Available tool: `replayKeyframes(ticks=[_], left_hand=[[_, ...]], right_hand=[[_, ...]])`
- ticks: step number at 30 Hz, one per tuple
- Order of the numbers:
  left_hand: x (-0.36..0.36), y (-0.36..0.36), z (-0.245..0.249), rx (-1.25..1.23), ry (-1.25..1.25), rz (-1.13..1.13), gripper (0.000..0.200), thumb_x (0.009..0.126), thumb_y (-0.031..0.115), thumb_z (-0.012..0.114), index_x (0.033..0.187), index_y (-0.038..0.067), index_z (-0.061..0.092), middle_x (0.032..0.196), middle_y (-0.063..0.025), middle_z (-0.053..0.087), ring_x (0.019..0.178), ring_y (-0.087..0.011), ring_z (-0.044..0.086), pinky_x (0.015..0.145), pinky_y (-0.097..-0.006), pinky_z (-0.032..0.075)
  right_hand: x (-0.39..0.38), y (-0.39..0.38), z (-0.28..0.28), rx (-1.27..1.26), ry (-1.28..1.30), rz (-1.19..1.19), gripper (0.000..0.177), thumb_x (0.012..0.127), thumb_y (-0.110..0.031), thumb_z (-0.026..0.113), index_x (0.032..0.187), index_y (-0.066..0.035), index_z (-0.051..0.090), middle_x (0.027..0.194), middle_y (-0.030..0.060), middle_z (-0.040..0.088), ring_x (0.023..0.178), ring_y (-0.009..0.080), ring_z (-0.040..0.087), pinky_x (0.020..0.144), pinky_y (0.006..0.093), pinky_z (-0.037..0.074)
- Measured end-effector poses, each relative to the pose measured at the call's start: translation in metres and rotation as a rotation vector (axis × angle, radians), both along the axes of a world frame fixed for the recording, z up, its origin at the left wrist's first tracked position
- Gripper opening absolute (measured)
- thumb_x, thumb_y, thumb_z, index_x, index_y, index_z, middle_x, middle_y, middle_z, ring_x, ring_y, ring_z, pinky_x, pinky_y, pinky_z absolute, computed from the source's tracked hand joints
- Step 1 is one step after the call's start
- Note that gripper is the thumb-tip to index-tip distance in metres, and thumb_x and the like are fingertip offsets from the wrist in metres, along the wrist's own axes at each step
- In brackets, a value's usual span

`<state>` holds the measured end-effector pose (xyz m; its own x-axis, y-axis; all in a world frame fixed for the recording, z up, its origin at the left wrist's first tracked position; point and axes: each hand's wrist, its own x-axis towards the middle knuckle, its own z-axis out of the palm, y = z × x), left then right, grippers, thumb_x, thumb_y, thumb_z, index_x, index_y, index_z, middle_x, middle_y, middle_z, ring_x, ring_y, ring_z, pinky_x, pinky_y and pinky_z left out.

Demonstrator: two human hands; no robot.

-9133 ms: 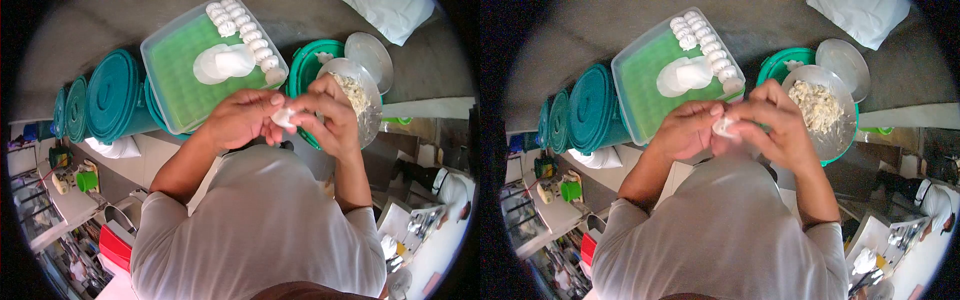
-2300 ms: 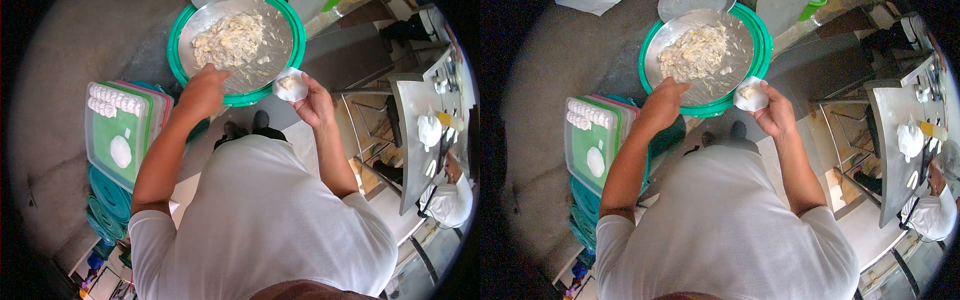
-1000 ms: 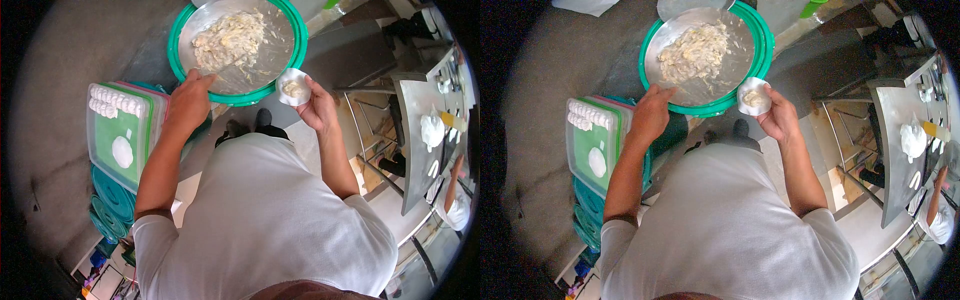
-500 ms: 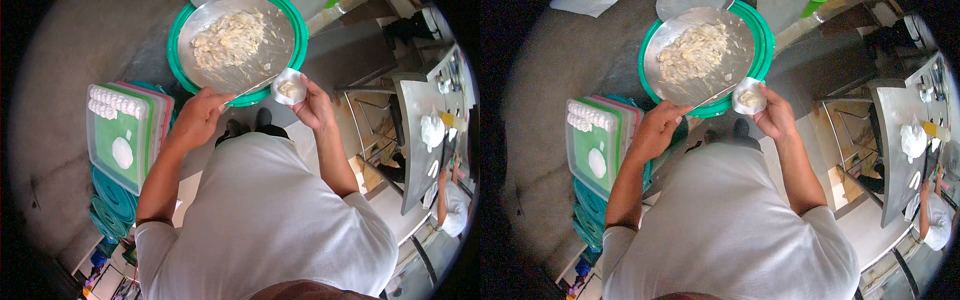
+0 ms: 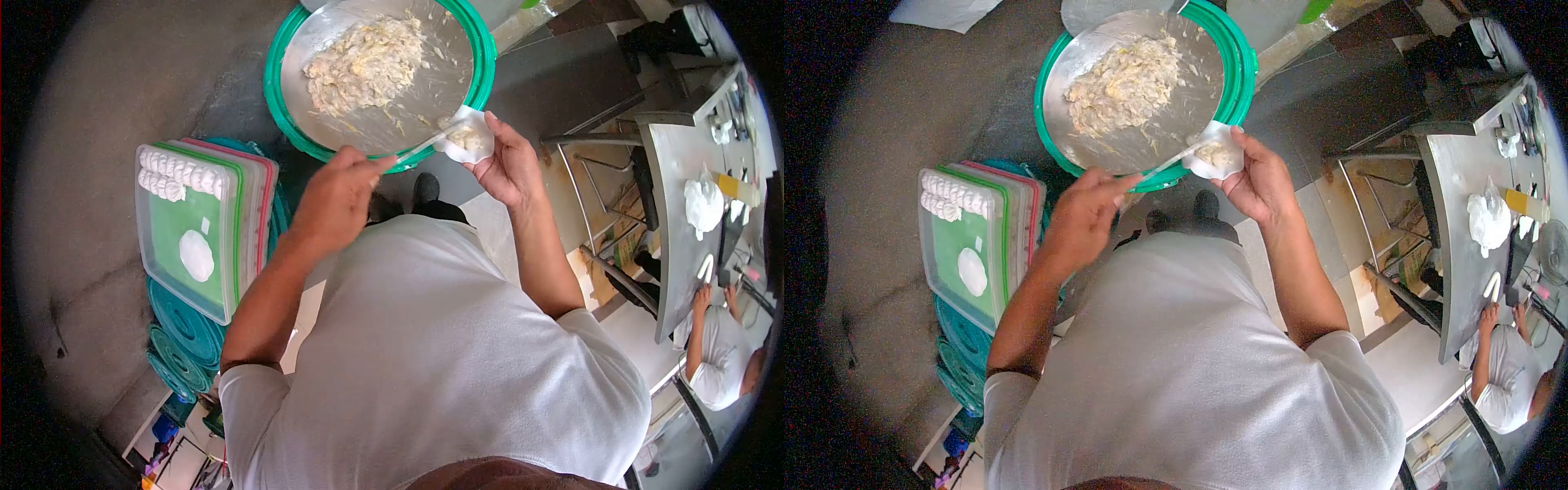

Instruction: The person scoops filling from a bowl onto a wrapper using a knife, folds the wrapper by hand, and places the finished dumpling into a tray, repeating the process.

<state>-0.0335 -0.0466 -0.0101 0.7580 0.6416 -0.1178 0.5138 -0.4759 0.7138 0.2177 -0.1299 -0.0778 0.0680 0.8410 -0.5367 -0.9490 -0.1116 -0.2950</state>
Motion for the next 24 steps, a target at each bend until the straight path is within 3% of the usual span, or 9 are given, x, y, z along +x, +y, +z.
replayKeyframes(ticks=[6,10,19,24], left_hand=[[-0.004,0.005,0.024,0.019,0.015,-0.031,0.037,0.091,0.000,0.055,0.124,0.011,0.068,0.093,-0.0131,0.057,0.084,-0.0264,0.059,0.077,-0.0331,0.048],[-0.007,0.002,0.014,-0.006,0.025,0.017,0.036,0.091,0.000,0.056,0.122,0.011,0.069,0.093,-0.0125,0.057,0.086,-0.0253,0.059,0.077,-0.0328,0.048],[-0.015,0.002,0.017,-0.093,-0.045,0.066,0.034,0.091,0.001,0.057,0.122,0.011,0.069,0.093,-0.0106,0.056,0.085,-0.0229,0.058,0.074,-0.0307,0.046],[-0.002,0.000,0.028,0.012,0.064,0.010,0.036,0.090,0.001,0.057,0.122,0.011,0.069,0.093,-0.0123,0.056,0.084,-0.0255,0.059,0.074,-0.0333,0.047]], right_hand=[[0.005,-0.011,0.000,0.026,0.053,-0.009,0.042,0.104,-0.024,0.044,0.133,0.006,0.045,0.132,0.0256,0.055,0.121,0.0379,0.057,0.106,0.0513,0.046],[0.006,-0.010,-0.004,0.104,0.132,-0.009,0.042,0.103,-0.025,0.045,0.133,0.005,0.045,0.133,0.0253,0.055,0.122,0.0379,0.056,0.107,0.0507,0.045],[0.005,-0.010,-0.002,0.144,0.070,-0.023,0.044,0.101,-0.026,0.050,0.131,0.006,0.048,0.133,0.0238,0.055,0.122,0.0367,0.057,0.107,0.0495,0.045],[0.002,-0.005,0.000,0.099,0.053,-0.016,0.043,0.103,-0.025,0.047,0.132,0.006,0.047,0.131,0.0235,0.057,0.121,0.0362,0.058,0.107,0.0495,0.045]])
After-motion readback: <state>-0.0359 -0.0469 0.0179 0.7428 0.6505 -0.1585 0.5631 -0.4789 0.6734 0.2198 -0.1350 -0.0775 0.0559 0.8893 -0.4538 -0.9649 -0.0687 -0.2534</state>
